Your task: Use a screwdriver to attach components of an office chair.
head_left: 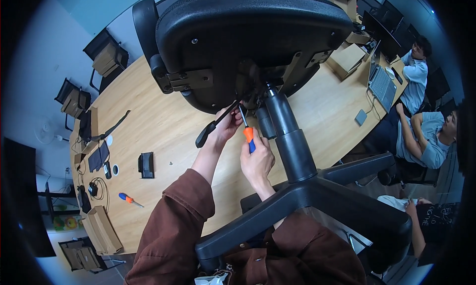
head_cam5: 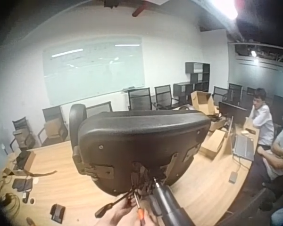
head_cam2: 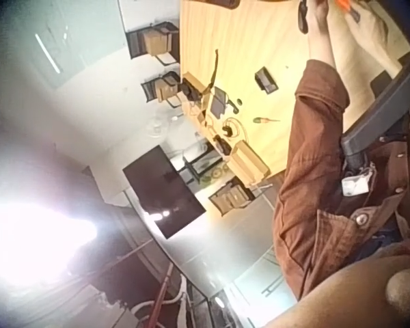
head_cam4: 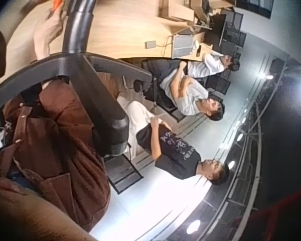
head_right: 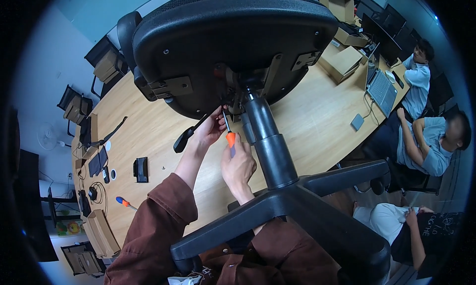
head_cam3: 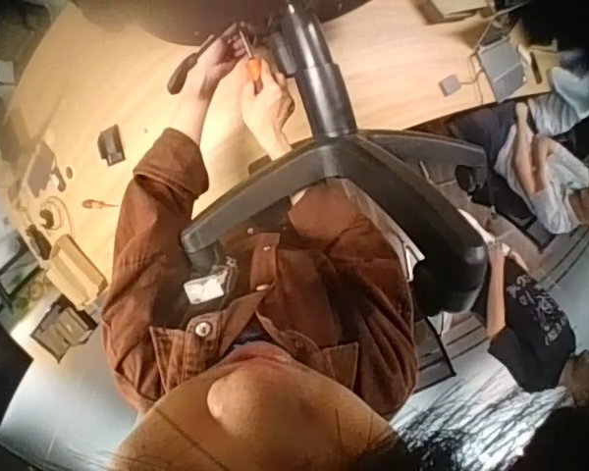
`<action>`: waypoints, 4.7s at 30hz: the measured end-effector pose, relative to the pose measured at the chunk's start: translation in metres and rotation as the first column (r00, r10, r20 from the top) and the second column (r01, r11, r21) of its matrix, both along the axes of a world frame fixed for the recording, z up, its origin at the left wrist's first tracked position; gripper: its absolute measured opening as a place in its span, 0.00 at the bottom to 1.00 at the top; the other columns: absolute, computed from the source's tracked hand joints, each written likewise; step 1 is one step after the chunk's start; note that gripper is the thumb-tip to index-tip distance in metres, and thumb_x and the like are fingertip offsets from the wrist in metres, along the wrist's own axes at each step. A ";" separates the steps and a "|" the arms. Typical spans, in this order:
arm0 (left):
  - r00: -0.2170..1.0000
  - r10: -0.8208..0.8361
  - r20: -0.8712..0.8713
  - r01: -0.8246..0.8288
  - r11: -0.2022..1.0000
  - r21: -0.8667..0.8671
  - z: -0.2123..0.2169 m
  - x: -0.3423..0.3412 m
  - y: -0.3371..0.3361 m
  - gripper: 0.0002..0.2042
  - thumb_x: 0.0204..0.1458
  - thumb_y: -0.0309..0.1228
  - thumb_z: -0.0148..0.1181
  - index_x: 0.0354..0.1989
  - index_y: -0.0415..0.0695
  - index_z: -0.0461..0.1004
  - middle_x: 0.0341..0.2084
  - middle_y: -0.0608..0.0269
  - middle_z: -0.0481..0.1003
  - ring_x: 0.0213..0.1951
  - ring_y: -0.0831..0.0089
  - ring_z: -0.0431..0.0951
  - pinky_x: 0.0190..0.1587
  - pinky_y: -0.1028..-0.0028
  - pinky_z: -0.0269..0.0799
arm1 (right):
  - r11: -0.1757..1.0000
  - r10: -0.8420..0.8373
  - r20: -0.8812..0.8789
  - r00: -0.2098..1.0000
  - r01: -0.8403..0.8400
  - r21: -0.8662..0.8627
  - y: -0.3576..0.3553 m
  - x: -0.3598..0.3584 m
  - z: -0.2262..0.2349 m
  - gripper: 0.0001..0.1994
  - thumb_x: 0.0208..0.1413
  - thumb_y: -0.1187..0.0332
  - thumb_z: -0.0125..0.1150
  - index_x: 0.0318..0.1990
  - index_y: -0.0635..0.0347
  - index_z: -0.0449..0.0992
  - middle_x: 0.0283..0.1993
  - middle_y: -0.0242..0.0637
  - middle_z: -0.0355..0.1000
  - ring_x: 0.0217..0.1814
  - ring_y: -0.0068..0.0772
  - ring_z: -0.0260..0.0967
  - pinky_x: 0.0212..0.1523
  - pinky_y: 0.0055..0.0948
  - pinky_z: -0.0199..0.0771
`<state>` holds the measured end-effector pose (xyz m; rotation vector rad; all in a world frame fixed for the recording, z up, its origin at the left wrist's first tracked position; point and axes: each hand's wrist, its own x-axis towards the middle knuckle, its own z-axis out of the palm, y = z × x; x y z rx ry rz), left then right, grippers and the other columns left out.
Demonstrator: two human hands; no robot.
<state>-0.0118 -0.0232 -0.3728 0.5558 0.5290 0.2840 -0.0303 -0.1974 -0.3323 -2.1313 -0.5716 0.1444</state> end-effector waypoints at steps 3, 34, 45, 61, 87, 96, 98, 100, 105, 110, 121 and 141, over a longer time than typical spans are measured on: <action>1.000 -0.007 0.014 0.007 1.000 -0.022 0.002 -0.002 -0.001 0.09 0.65 0.35 0.50 0.39 0.43 0.73 0.20 0.77 0.62 0.21 0.85 0.58 0.22 0.82 0.52 | 1.000 -0.016 -0.034 0.999 0.016 -0.003 0.002 0.001 0.000 0.23 0.53 0.67 0.60 0.58 0.58 0.73 0.38 0.50 0.74 0.38 0.53 0.75 0.39 0.45 0.74; 0.997 0.072 -0.026 -0.063 0.967 0.247 -0.005 0.003 -0.009 0.11 0.66 0.36 0.46 0.42 0.43 0.73 0.22 0.77 0.61 0.25 0.85 0.58 0.28 0.82 0.55 | 0.997 0.014 -0.160 0.987 0.000 0.082 0.011 0.006 -0.003 0.19 0.56 0.66 0.58 0.54 0.62 0.73 0.43 0.51 0.75 0.44 0.52 0.75 0.45 0.43 0.73; 0.989 0.070 -0.132 -0.044 0.980 0.195 0.004 0.001 -0.002 0.11 0.66 0.36 0.48 0.42 0.43 0.73 0.21 0.76 0.62 0.23 0.85 0.60 0.27 0.82 0.59 | 0.982 -0.042 -0.193 0.980 0.076 0.173 0.009 0.006 0.007 0.15 0.53 0.67 0.61 0.48 0.63 0.74 0.42 0.49 0.77 0.43 0.50 0.77 0.46 0.41 0.74; 0.998 0.028 -0.060 -0.025 0.998 0.052 -0.002 -0.001 0.005 0.11 0.65 0.35 0.49 0.42 0.40 0.72 0.22 0.73 0.64 0.24 0.83 0.61 0.25 0.82 0.58 | 0.978 -0.043 -0.150 0.988 0.073 0.196 0.008 0.005 0.006 0.14 0.53 0.68 0.62 0.46 0.62 0.74 0.42 0.47 0.77 0.44 0.48 0.76 0.46 0.40 0.74; 1.000 0.004 -0.029 -0.003 0.999 0.033 0.009 -0.002 0.006 0.10 0.65 0.32 0.49 0.40 0.37 0.71 0.22 0.71 0.62 0.24 0.82 0.60 0.25 0.81 0.56 | 0.981 -0.033 -0.208 0.978 0.072 0.181 0.007 0.007 0.004 0.14 0.54 0.67 0.62 0.47 0.60 0.75 0.43 0.46 0.77 0.45 0.48 0.76 0.46 0.41 0.73; 1.000 0.002 -0.014 -0.002 1.000 -0.021 0.007 -0.004 0.006 0.11 0.65 0.33 0.49 0.42 0.36 0.71 0.23 0.69 0.62 0.25 0.81 0.61 0.26 0.81 0.57 | 0.979 -0.120 -0.063 0.991 0.129 0.160 0.008 0.010 0.001 0.17 0.49 0.69 0.66 0.49 0.55 0.76 0.41 0.46 0.77 0.44 0.50 0.75 0.45 0.43 0.72; 1.000 0.002 -0.025 -0.003 1.000 -0.019 0.007 -0.004 0.006 0.11 0.65 0.33 0.49 0.43 0.36 0.71 0.23 0.69 0.63 0.25 0.81 0.62 0.26 0.81 0.58 | 0.980 -0.114 -0.074 0.991 0.125 0.156 0.008 0.010 0.002 0.17 0.49 0.70 0.66 0.49 0.55 0.76 0.43 0.46 0.75 0.46 0.51 0.73 0.46 0.45 0.71; 1.000 -0.003 -0.031 0.002 1.000 -0.025 0.007 -0.004 0.006 0.11 0.65 0.33 0.49 0.43 0.36 0.71 0.23 0.70 0.63 0.25 0.81 0.62 0.26 0.81 0.58 | 0.981 -0.121 -0.009 0.993 0.121 0.152 0.008 0.010 0.003 0.18 0.49 0.71 0.66 0.49 0.55 0.76 0.43 0.46 0.75 0.47 0.50 0.73 0.46 0.45 0.71; 1.000 -0.020 -0.022 0.019 0.999 -0.044 0.006 -0.005 0.008 0.11 0.65 0.34 0.49 0.44 0.37 0.71 0.22 0.71 0.63 0.25 0.81 0.63 0.26 0.81 0.59 | 0.971 -0.158 0.004 0.987 0.155 0.180 0.012 0.011 0.001 0.15 0.48 0.70 0.67 0.46 0.58 0.79 0.40 0.47 0.78 0.41 0.49 0.76 0.44 0.40 0.74; 0.998 -0.046 -0.043 0.048 0.997 0.060 0.002 -0.026 -0.007 0.10 0.65 0.36 0.49 0.36 0.42 0.70 0.21 0.72 0.62 0.25 0.81 0.63 0.29 0.81 0.61 | 0.962 -0.117 -0.179 0.977 0.156 0.225 0.015 0.013 -0.007 0.15 0.49 0.68 0.68 0.45 0.64 0.79 0.38 0.48 0.79 0.39 0.44 0.79 0.42 0.37 0.75; 0.935 -0.087 -0.343 0.185 0.947 0.262 -0.013 -0.095 -0.118 0.27 0.66 0.54 0.34 0.49 0.42 0.68 0.30 0.67 0.73 0.26 0.78 0.72 0.30 0.76 0.69 | 0.968 -0.075 -0.561 0.824 0.196 0.158 0.024 0.008 -0.009 0.20 0.57 0.51 0.59 0.45 0.58 0.79 0.33 0.36 0.81 0.38 0.33 0.79 0.46 0.30 0.72; 0.984 0.043 -0.175 0.017 0.946 0.324 0.026 -0.057 -0.126 0.17 0.60 0.45 0.58 0.28 0.43 0.71 0.25 0.66 0.76 0.23 0.83 0.72 0.27 0.80 0.70 | 0.854 -0.084 -0.104 0.991 0.126 0.505 -0.030 -0.019 -0.008 0.21 0.58 0.63 0.64 0.53 0.69 0.69 0.44 0.45 0.73 0.42 0.36 0.72 0.44 0.32 0.71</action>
